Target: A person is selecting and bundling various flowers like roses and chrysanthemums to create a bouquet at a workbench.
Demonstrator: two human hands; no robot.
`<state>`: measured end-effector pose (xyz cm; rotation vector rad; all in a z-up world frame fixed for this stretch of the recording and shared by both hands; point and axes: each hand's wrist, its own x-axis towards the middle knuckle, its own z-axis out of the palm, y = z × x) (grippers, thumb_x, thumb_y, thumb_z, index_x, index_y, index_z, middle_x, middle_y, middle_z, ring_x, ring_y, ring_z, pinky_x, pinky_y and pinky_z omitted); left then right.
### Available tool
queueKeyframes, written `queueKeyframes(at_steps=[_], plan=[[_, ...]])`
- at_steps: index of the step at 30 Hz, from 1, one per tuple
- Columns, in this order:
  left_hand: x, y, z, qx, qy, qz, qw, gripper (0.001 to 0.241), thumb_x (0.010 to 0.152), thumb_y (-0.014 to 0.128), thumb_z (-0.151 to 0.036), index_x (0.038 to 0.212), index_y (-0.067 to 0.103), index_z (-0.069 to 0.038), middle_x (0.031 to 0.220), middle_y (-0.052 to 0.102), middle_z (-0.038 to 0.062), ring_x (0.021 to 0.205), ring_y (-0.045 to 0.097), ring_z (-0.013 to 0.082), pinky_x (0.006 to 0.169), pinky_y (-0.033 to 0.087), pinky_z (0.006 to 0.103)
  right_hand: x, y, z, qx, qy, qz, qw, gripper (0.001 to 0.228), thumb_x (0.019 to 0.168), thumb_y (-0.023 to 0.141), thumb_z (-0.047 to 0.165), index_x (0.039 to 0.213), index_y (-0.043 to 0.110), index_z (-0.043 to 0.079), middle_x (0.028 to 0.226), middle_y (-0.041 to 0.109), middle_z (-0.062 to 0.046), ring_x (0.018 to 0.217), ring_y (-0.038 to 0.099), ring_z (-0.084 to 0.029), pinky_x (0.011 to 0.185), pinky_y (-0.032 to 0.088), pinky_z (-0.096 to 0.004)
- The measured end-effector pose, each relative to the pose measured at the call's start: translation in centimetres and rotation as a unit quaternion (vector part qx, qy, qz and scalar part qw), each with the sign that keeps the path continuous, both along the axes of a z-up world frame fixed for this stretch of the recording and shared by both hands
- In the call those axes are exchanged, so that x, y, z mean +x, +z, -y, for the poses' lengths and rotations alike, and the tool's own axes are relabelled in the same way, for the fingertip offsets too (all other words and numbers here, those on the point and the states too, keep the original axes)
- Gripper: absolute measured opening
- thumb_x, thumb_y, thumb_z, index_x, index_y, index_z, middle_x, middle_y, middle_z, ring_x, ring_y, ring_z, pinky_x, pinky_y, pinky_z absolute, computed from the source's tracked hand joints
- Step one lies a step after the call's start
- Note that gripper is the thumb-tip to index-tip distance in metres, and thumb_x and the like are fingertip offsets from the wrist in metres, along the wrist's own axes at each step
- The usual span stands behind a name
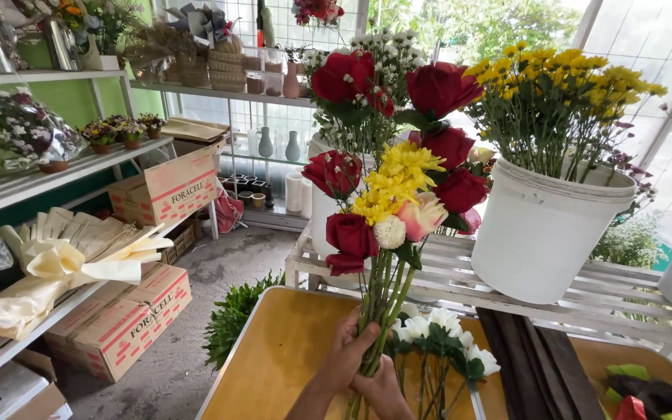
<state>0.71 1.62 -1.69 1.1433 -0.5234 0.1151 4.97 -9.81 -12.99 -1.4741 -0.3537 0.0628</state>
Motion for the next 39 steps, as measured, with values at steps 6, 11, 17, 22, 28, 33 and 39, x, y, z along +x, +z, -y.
queueKeyframes(at_steps=[6, 11, 17, 22, 28, 33, 39], plan=[[-0.1, 0.1, -0.3, 0.057, -0.013, 0.007, 0.998, 0.040, 0.103, 0.056, -0.029, 0.137, 0.053, -0.008, 0.106, 0.073, 0.013, 0.082, 0.072, 0.0211, 0.073, 0.064, 0.0324, 0.7, -0.4, -0.1, -0.048, -0.012, -0.021, 0.999, 0.009, 0.075, 0.079, 0.006, 0.078, 0.074, 0.000, 0.059, 0.069, -0.009, 0.054, 0.063, -0.018, 0.051, 0.048, -0.035], [-0.1, -0.6, -0.8, 0.142, -0.028, 0.091, 0.985, 0.039, 0.105, 0.054, -0.034, 0.134, 0.046, -0.010, 0.109, 0.067, 0.006, 0.089, 0.065, 0.0150, 0.081, 0.057, 0.0313, 0.7, -1.5, 0.7, 0.126, 0.044, -0.090, 0.987, 0.059, 0.080, 0.082, 0.000, 0.135, 0.061, 0.002, 0.078, 0.071, -0.017, 0.061, 0.063, -0.024, 0.053, 0.049, -0.041], [-0.3, -0.8, -0.9, 0.230, -0.015, 0.072, 0.970, 0.038, 0.099, 0.063, -0.038, 0.121, 0.062, -0.007, 0.109, 0.071, 0.006, 0.101, 0.070, 0.0185, 0.089, 0.059, 0.0327, -1.7, 1.4, 0.7, -0.001, 0.015, 0.067, 0.998, 0.003, 0.076, 0.068, 0.004, 0.075, 0.069, 0.001, 0.062, 0.061, -0.007, 0.057, 0.057, -0.015, 0.047, 0.045, -0.032], [-0.4, -0.9, -0.5, 0.250, -0.058, 0.078, 0.963, 0.039, 0.098, 0.066, -0.037, 0.123, 0.056, -0.009, 0.105, 0.067, 0.006, 0.099, 0.068, 0.0203, 0.086, 0.059, 0.0343, -2.6, 1.8, 0.9, 0.061, 0.006, 0.118, 0.991, 0.016, 0.074, 0.070, -0.001, 0.088, 0.063, 0.001, 0.067, 0.063, -0.010, 0.060, 0.063, -0.016, 0.047, 0.055, -0.033], [0.1, -1.7, 0.4, 0.229, -0.031, 0.143, 0.962, 0.029, 0.104, 0.058, -0.031, 0.120, 0.054, -0.007, 0.103, 0.069, 0.008, 0.098, 0.069, 0.0215, 0.087, 0.060, 0.0367, -1.8, 0.8, 1.5, 0.055, 0.021, 0.075, 0.995, 0.017, 0.076, 0.068, -0.001, 0.089, 0.058, 0.000, 0.062, 0.060, -0.013, 0.054, 0.060, -0.018, 0.045, 0.053, -0.033], [0.9, -1.8, 1.0, 0.241, 0.002, 0.137, 0.961, 0.037, 0.105, 0.057, -0.023, 0.136, 0.047, -0.006, 0.115, 0.067, 0.010, 0.110, 0.067, 0.0246, 0.095, 0.057, 0.0408, -1.4, 1.6, 1.8, 0.013, 0.024, 0.066, 0.997, 0.041, 0.079, 0.064, 0.007, 0.119, 0.066, -0.001, 0.091, 0.073, -0.017, 0.078, 0.070, -0.023, 0.062, 0.064, -0.039], [0.8, -0.6, 1.7, 0.305, -0.037, 0.134, 0.942, 0.029, 0.111, 0.053, -0.025, 0.087, 0.053, -0.009, 0.064, 0.054, 0.001, 0.059, 0.058, 0.0142, 0.078, 0.057, 0.0334, 2.4, -4.3, 3.4, 0.023, 0.021, 0.117, 0.993, 0.055, 0.093, 0.065, 0.025, 0.142, 0.050, 0.004, 0.117, 0.070, -0.019, 0.105, 0.068, -0.027, 0.080, 0.065, -0.046]])
